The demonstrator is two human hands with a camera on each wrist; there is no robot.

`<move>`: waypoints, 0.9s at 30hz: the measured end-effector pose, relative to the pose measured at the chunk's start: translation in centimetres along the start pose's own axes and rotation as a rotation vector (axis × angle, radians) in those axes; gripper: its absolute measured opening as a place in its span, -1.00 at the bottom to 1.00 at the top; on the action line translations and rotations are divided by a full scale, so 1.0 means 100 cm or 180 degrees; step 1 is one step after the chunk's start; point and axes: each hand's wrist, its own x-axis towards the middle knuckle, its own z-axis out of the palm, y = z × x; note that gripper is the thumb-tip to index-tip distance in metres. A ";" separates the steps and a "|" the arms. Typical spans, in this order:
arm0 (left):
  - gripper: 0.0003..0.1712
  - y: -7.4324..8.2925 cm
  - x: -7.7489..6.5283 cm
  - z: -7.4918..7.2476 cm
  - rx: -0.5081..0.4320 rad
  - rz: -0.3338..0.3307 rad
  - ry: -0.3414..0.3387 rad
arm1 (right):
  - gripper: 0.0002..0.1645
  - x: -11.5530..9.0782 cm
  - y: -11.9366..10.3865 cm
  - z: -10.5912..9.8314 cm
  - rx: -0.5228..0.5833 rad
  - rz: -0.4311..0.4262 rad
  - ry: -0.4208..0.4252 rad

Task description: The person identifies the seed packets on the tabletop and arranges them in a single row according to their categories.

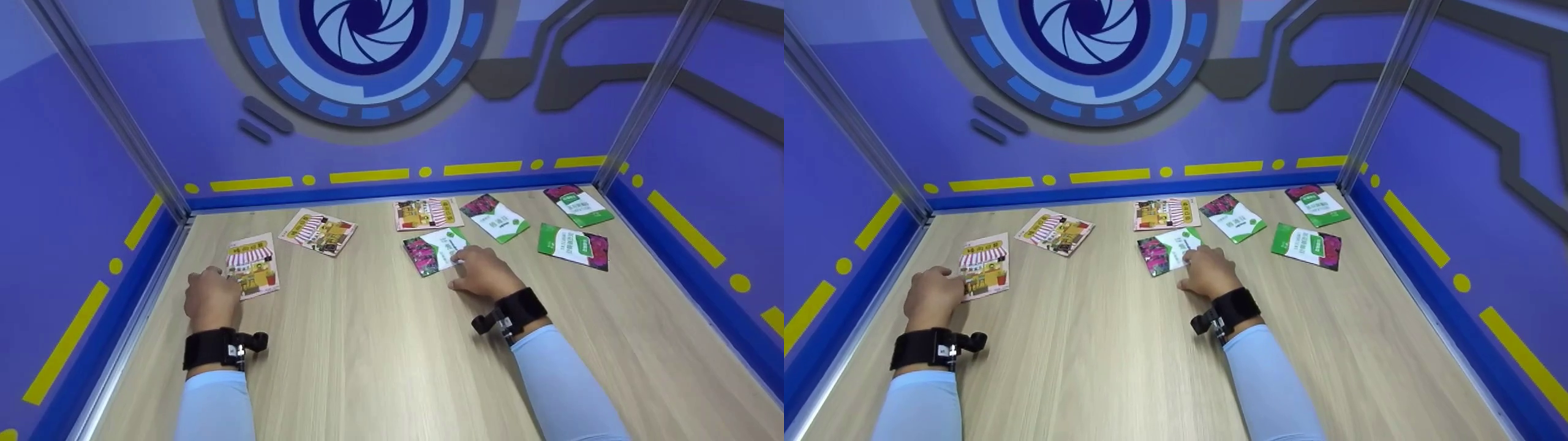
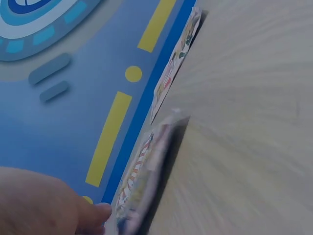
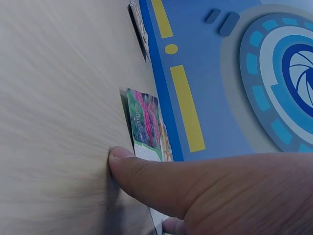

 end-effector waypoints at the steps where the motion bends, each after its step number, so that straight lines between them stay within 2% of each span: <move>1: -0.36 0.002 0.000 0.002 -0.0051 0.0067 0.0045 | -0.20 0.000 0.000 0.000 0.0005 -0.0002 -0.0004; 5: -0.35 0.015 -0.004 0.012 -0.0008 0.0433 0.0143 | -0.20 -0.001 -0.001 0.001 0.0036 -0.0006 -0.0016; 10: -0.41 0.030 -0.016 0.026 0.0403 0.0507 -0.0219 | -0.20 0.001 -0.001 0.001 0.0045 0.0004 -0.0027; 12: -0.42 0.030 -0.019 0.029 0.0547 0.0522 -0.0305 | -0.20 0.002 -0.001 0.001 0.0043 -0.0014 -0.0020; 17: -0.47 0.027 -0.022 0.028 0.0752 0.0648 -0.0203 | -0.24 0.002 0.000 0.000 0.0009 -0.0152 0.0066; 27: -0.48 0.022 -0.019 0.027 0.0706 0.0729 -0.0111 | -0.26 0.000 0.002 0.000 0.0023 -0.0228 0.0131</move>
